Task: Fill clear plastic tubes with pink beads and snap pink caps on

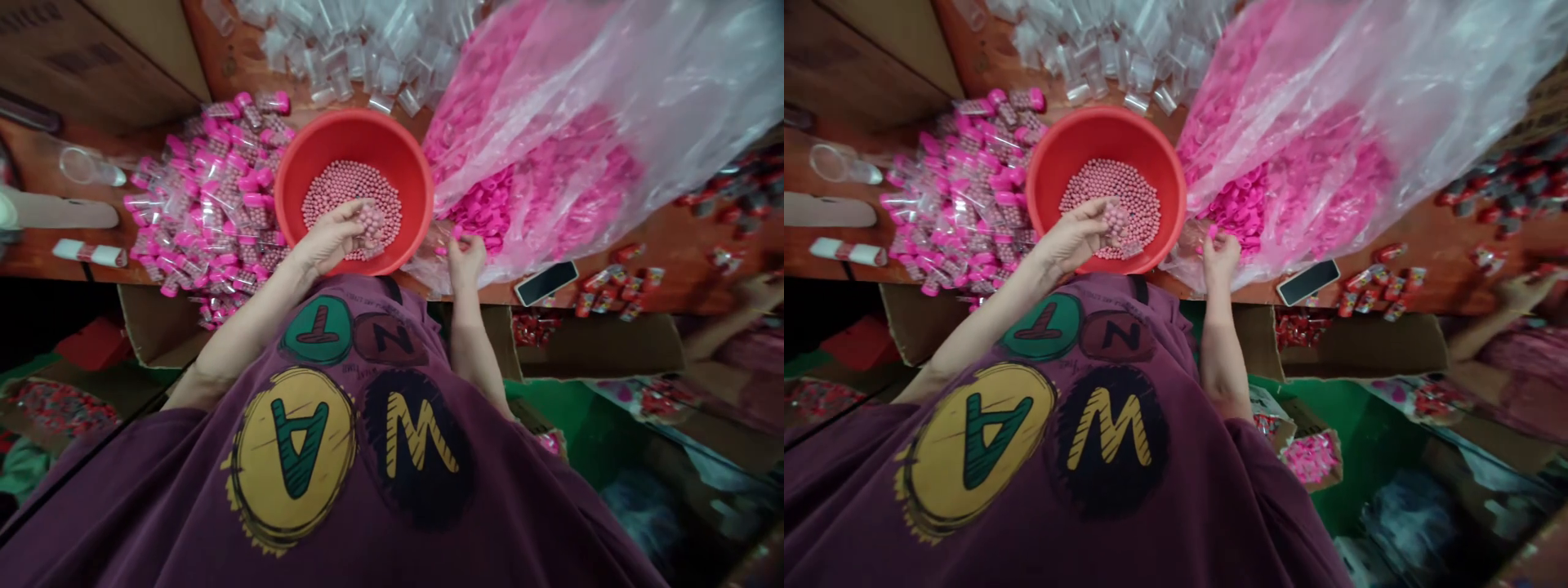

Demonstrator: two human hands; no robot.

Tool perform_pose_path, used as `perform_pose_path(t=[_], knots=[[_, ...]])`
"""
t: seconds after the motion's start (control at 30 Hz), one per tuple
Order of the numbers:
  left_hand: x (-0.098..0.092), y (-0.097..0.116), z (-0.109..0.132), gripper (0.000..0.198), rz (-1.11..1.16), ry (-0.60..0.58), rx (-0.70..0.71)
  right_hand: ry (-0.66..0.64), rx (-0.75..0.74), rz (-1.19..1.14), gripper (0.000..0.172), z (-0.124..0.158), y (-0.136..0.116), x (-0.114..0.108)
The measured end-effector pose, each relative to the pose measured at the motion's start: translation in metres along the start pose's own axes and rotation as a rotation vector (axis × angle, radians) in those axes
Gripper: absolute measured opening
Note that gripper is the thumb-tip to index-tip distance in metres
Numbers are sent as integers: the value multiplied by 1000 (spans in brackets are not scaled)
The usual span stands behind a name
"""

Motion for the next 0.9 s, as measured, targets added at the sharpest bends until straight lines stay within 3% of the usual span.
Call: perform_pose_path(t=[0.03, 0.1, 0.27, 0.37, 0.53, 0.9], knots=[[1, 0, 0, 50, 29, 7, -7, 73, 25, -65, 47, -3, -12, -1], [3, 0, 0, 48, 74, 6, -12, 72, 10, -193, 51, -5, -48, 1], [11, -6, -1, 33, 136, 23, -4, -225, -201, -364, 50, 8, -154, 21], [11, -7, 1, 29, 152, 37, 14, -269, -241, -300, 45, 18, -188, 22], [9, -4, 7, 29, 170, 31, 32, -334, -382, -173, 38, 21, -202, 13], [15, -10, 6, 22, 74, 17, 109, -316, -553, -28, 33, 23, -189, 23]])
Point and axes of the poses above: each hand's wrist, its own z-axis away from the middle knuckle, its own x-axis out of the palm, y = z × x, the point moved 2 cm from there along -z, towards the middle knuckle, and after that the axes turned 8 degrees about y, right-handed, at the moved point
